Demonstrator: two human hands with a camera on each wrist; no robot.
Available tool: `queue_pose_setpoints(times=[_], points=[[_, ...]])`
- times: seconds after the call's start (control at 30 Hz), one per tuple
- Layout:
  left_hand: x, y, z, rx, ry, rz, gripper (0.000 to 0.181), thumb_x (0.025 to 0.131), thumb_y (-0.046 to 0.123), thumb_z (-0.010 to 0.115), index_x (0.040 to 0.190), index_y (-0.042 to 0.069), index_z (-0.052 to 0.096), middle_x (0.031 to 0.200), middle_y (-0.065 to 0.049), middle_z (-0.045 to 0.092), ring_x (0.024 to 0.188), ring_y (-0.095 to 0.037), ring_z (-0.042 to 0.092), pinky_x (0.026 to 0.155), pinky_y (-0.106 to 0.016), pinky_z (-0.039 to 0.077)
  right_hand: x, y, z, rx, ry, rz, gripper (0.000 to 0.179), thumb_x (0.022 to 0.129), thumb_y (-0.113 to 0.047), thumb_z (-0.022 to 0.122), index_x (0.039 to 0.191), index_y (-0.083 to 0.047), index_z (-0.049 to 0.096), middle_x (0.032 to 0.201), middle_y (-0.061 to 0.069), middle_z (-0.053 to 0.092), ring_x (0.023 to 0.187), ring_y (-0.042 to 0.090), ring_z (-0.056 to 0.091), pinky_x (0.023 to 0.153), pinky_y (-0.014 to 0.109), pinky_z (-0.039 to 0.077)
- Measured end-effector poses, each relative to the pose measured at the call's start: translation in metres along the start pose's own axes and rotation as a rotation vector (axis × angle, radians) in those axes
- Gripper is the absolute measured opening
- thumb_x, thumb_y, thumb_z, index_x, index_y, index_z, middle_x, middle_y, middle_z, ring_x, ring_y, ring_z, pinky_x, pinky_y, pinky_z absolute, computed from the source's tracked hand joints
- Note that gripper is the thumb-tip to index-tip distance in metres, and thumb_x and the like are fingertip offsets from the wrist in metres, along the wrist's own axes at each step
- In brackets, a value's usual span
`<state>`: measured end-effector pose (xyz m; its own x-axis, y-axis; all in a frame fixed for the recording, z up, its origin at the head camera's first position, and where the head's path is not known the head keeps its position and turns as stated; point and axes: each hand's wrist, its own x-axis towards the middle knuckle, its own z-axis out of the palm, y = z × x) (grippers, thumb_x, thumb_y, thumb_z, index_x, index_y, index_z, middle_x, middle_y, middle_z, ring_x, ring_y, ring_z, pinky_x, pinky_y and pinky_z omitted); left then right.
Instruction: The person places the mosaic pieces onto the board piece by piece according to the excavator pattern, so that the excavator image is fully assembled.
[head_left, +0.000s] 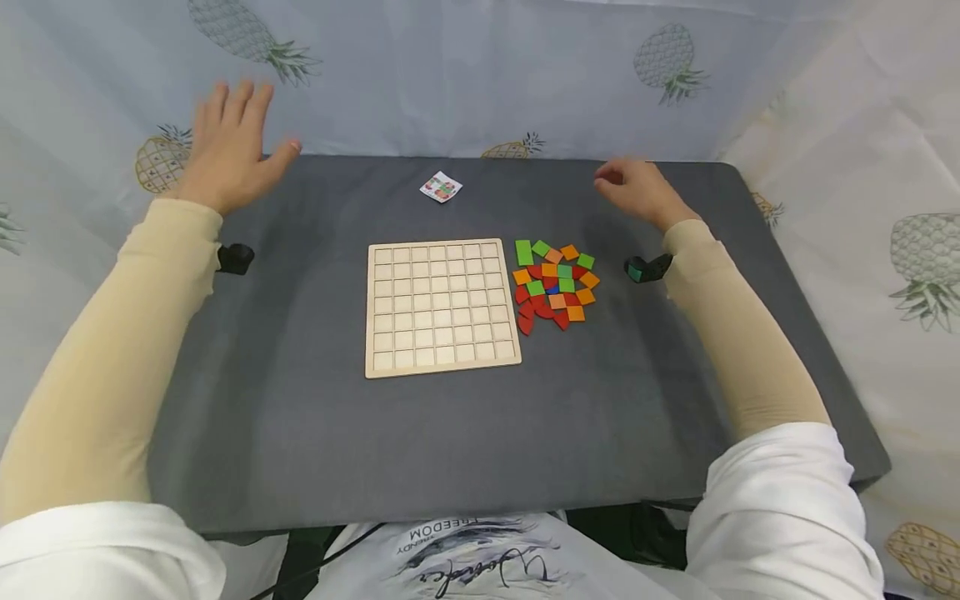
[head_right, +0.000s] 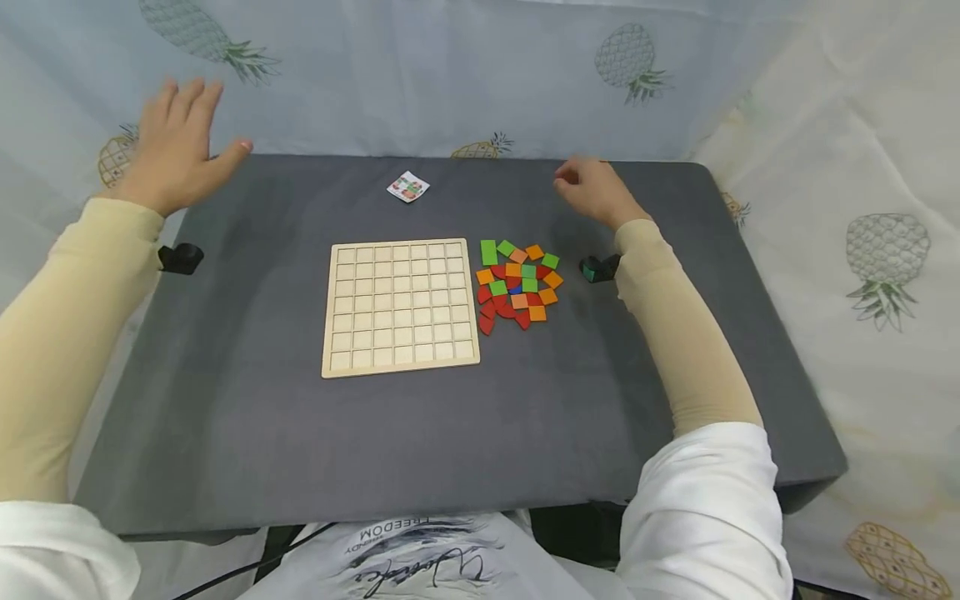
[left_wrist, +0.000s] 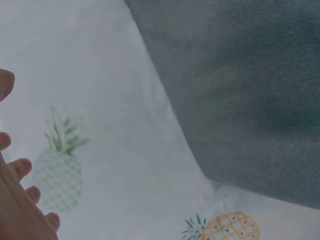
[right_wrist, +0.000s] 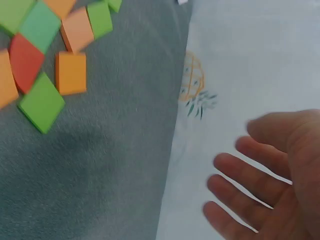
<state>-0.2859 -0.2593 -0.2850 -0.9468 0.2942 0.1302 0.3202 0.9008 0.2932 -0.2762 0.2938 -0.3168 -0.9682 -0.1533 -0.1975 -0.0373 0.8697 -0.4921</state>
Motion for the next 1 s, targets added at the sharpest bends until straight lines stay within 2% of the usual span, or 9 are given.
queue_pose_setpoints(times=[0.1, 0.17, 0.3, 0.43, 0.57, 0.7, 0.77, 0.87, 1.0], points=[[-0.013, -0.001, 0.003, -0.021, 0.007, 0.053, 0.074, 0.106, 0.043, 0.035, 0.164, 0.008, 0.005, 0.171, -0.021, 0.0, 0.157, -0.044, -0.009, 0.127, -0.061, -0.007, -0.008, 0.0, 0.006, 0.017, -0.058, 0.002, 0.055, 0.107, -0.04, 0.044, 0.15, -0.007, 0.046, 0.152, 0.019, 0.049, 0.136, 0.039, 0.048, 0.114, 0.058, 0.041], [-0.02, -0.001, 0.006, -0.052, -0.015, 0.072, 0.073, 0.107, 0.042, 0.037, 0.164, 0.008, 0.007, 0.171, -0.021, 0.002, 0.158, -0.044, -0.004, 0.127, -0.062, -0.002, -0.013, 0.001, 0.01, 0.025, -0.081, 0.002, 0.054, 0.107, -0.039, 0.046, 0.15, -0.008, 0.047, 0.152, 0.018, 0.049, 0.136, 0.038, 0.048, 0.114, 0.059, 0.041], [-0.032, 0.002, 0.014, -0.154, -0.154, 0.075, 0.074, 0.107, 0.042, 0.039, 0.165, 0.013, 0.002, 0.171, -0.017, 0.001, 0.158, -0.043, 0.002, 0.124, -0.067, 0.007, -0.021, 0.004, 0.021, 0.036, -0.121, 0.006, 0.052, 0.107, -0.038, 0.048, 0.149, -0.007, 0.048, 0.15, 0.019, 0.05, 0.135, 0.038, 0.048, 0.113, 0.059, 0.041], [-0.043, 0.008, 0.027, -0.236, -0.308, 0.065, 0.075, 0.107, 0.046, 0.041, 0.165, 0.017, 0.002, 0.172, -0.016, 0.003, 0.158, -0.043, 0.003, 0.122, -0.07, 0.008, -0.022, 0.008, 0.034, 0.037, -0.144, 0.005, 0.051, 0.106, -0.037, 0.049, 0.148, -0.007, 0.048, 0.148, 0.018, 0.051, 0.134, 0.037, 0.049, 0.111, 0.057, 0.043], [-0.052, 0.021, 0.044, -0.264, -0.392, 0.071, 0.076, 0.105, 0.048, 0.045, 0.165, 0.014, 0.011, 0.17, -0.02, 0.011, 0.157, -0.045, 0.008, 0.121, -0.07, 0.011, -0.021, 0.012, 0.045, 0.04, -0.147, 0.005, 0.05, 0.106, -0.035, 0.05, 0.148, -0.007, 0.049, 0.146, 0.019, 0.051, 0.132, 0.037, 0.048, 0.11, 0.057, 0.043], [-0.06, 0.042, 0.061, -0.259, -0.443, 0.104, 0.072, 0.104, 0.045, 0.052, 0.161, 0.01, 0.025, 0.168, -0.021, 0.018, 0.156, -0.046, 0.013, 0.122, -0.067, 0.016, -0.021, 0.013, 0.055, 0.042, -0.147, -0.01, 0.047, 0.106, -0.031, 0.052, 0.146, -0.006, 0.05, 0.145, 0.019, 0.052, 0.132, 0.037, 0.048, 0.111, 0.058, 0.043], [-0.066, 0.054, 0.07, -0.24, -0.463, 0.133, 0.069, 0.103, 0.043, 0.056, 0.158, 0.008, 0.033, 0.167, -0.022, 0.02, 0.155, -0.048, 0.013, 0.121, -0.068, 0.017, -0.022, 0.012, 0.061, 0.028, -0.144, -0.033, 0.043, 0.106, -0.027, 0.053, 0.143, -0.006, 0.054, 0.14, 0.018, 0.055, 0.126, 0.035, 0.051, 0.107, 0.055, 0.046], [-0.077, 0.069, 0.082, -0.212, -0.507, 0.163, 0.066, 0.101, 0.04, 0.06, 0.155, 0.009, 0.04, 0.167, -0.022, 0.023, 0.154, -0.049, 0.013, 0.122, -0.068, 0.017, -0.024, 0.008, 0.07, -0.016, -0.143, -0.072, 0.034, 0.105, -0.022, 0.055, 0.134, -0.005, 0.062, 0.124, 0.017, 0.061, 0.105, 0.031, 0.057, 0.091, 0.047, 0.052], [-0.088, 0.083, 0.094, -0.189, -0.548, 0.19, 0.065, 0.1, 0.041, 0.061, 0.155, 0.01, 0.042, 0.166, -0.021, 0.027, 0.153, -0.046, 0.019, 0.121, -0.066, 0.022, -0.026, 0.003, 0.078, -0.116, -0.145, -0.065, 0.026, 0.102, -0.019, 0.059, 0.122, -0.006, 0.07, 0.108, 0.014, 0.066, 0.082, 0.025, 0.057, 0.072, 0.038, 0.051]])
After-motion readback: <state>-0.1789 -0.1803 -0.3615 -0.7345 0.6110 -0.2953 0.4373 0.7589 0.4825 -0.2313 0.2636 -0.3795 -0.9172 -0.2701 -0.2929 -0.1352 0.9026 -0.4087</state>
